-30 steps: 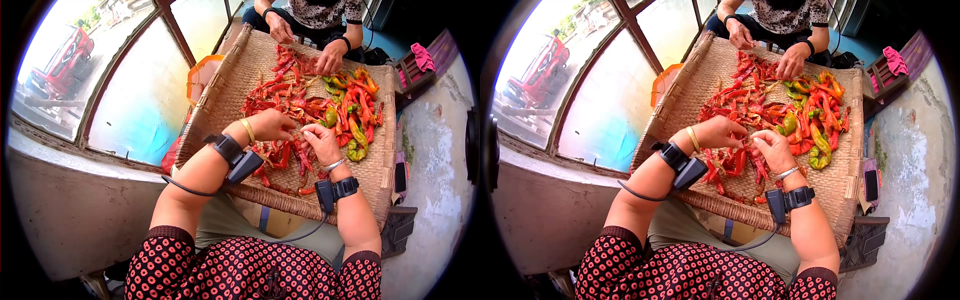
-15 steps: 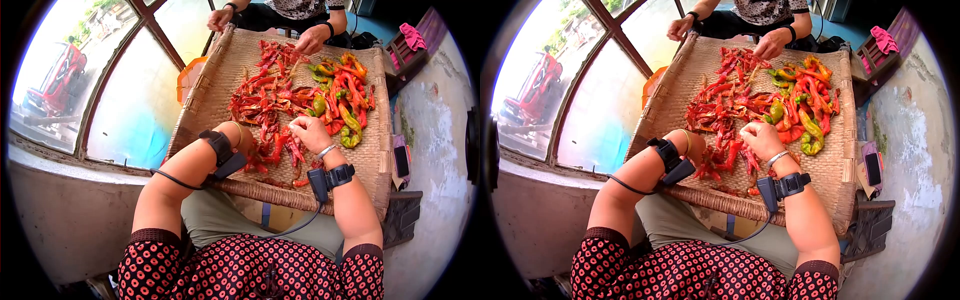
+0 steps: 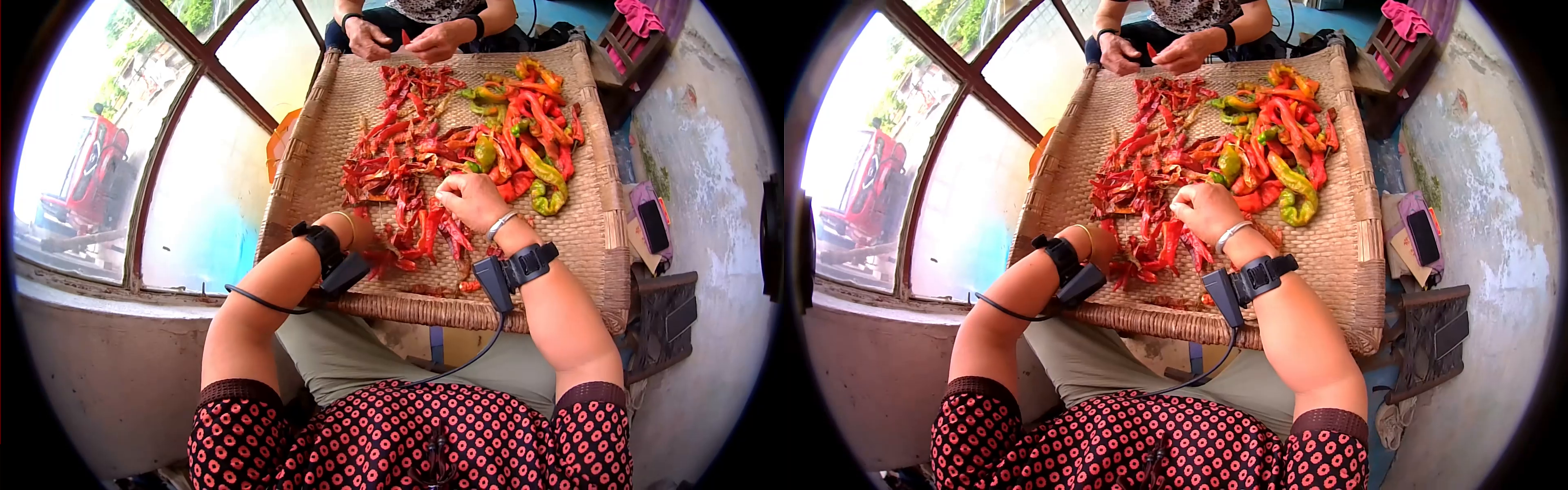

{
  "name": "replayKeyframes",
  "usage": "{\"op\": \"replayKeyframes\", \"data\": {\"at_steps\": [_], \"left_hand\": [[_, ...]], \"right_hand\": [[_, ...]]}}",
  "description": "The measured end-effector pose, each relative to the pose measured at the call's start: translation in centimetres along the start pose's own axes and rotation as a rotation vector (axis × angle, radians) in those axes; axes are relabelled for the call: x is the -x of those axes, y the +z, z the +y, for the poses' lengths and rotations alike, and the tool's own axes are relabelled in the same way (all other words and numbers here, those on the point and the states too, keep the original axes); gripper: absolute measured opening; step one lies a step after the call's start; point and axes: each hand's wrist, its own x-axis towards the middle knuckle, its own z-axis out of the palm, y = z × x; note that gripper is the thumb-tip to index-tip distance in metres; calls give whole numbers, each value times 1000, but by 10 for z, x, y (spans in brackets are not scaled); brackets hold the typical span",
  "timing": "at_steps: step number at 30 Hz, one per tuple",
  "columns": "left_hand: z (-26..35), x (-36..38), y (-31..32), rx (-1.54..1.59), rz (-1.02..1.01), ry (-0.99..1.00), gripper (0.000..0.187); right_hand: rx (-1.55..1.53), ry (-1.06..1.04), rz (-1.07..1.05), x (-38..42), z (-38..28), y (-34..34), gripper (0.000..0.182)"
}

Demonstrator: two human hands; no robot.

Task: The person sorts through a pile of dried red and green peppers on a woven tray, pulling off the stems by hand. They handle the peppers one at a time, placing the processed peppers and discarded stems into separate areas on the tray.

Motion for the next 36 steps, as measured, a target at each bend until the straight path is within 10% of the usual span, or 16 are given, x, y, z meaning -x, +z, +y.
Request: {"op": "replayKeyframes", "data": {"at_steps": [5, 12, 14, 16, 18, 23, 31, 36], "left_hand": [[-9, -10, 12, 138, 37, -10, 46], [-6, -19, 13, -10, 101, 106, 18], [-10, -26, 13, -81, 495, 273, 19], [-11, -28, 11, 855, 817, 218, 23], [-4, -24, 0, 1126, 915, 207, 25], [0, 0, -7, 1017, 1165, 245, 25], [12, 15, -7, 1368, 581, 782, 14], [19, 20, -5, 1475, 410, 771, 23]], "right_hand": [[26, -85, 50, -1, 7, 3, 19], [30, -81, 68, 1, 10, 5, 19], [-99, -32, -31, 2, 15, 7, 19], [-290, 104, -174, 4, 15, 8, 19], [-501, 171, -268, 11, 6, 8, 18], [-598, 120, -168, 4, -2, 8, 20], [-742, -1, -198, -6, -27, 1, 24], [-620, 69, -296, -5, -34, 1, 25]]}}
